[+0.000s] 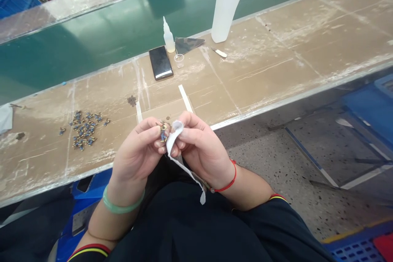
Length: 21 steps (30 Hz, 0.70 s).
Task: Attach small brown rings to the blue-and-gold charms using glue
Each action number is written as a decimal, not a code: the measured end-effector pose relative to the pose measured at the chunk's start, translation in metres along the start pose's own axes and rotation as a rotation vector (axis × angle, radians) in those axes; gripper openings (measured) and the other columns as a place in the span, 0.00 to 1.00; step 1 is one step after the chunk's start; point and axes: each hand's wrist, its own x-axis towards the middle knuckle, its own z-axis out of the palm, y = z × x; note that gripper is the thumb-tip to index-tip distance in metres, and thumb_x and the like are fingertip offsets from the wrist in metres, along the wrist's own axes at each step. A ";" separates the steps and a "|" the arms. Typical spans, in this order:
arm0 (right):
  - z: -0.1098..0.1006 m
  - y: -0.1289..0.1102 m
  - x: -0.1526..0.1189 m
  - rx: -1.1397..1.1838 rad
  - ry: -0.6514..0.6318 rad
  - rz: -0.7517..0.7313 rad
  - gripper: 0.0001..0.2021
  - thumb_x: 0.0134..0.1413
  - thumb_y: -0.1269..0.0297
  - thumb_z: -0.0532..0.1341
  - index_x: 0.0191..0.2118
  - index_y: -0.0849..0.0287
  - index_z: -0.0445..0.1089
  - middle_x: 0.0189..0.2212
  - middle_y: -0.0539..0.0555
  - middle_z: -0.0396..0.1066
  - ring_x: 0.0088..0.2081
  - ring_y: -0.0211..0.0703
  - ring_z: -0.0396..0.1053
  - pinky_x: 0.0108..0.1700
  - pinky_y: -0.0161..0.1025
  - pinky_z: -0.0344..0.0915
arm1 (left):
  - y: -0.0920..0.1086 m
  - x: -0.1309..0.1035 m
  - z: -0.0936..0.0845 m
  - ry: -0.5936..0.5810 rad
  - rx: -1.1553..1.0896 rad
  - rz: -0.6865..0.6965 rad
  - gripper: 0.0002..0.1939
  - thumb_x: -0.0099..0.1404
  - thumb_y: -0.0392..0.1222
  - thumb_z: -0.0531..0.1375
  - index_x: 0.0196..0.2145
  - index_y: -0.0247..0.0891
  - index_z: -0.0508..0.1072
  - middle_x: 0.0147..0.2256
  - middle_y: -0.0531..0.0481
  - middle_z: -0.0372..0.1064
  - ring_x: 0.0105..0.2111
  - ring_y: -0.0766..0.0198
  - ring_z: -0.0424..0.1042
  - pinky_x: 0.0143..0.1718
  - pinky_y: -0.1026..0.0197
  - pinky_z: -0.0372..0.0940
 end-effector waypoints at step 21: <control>-0.064 0.011 -0.054 -0.038 -0.154 -0.188 0.15 0.62 0.55 0.77 0.34 0.56 0.74 0.28 0.46 0.64 0.28 0.34 0.60 0.32 0.34 0.61 | 0.009 0.180 0.052 0.061 1.093 0.077 0.04 0.62 0.32 0.72 0.33 0.38 0.81 0.29 0.48 0.81 0.31 0.60 0.80 0.40 0.56 0.78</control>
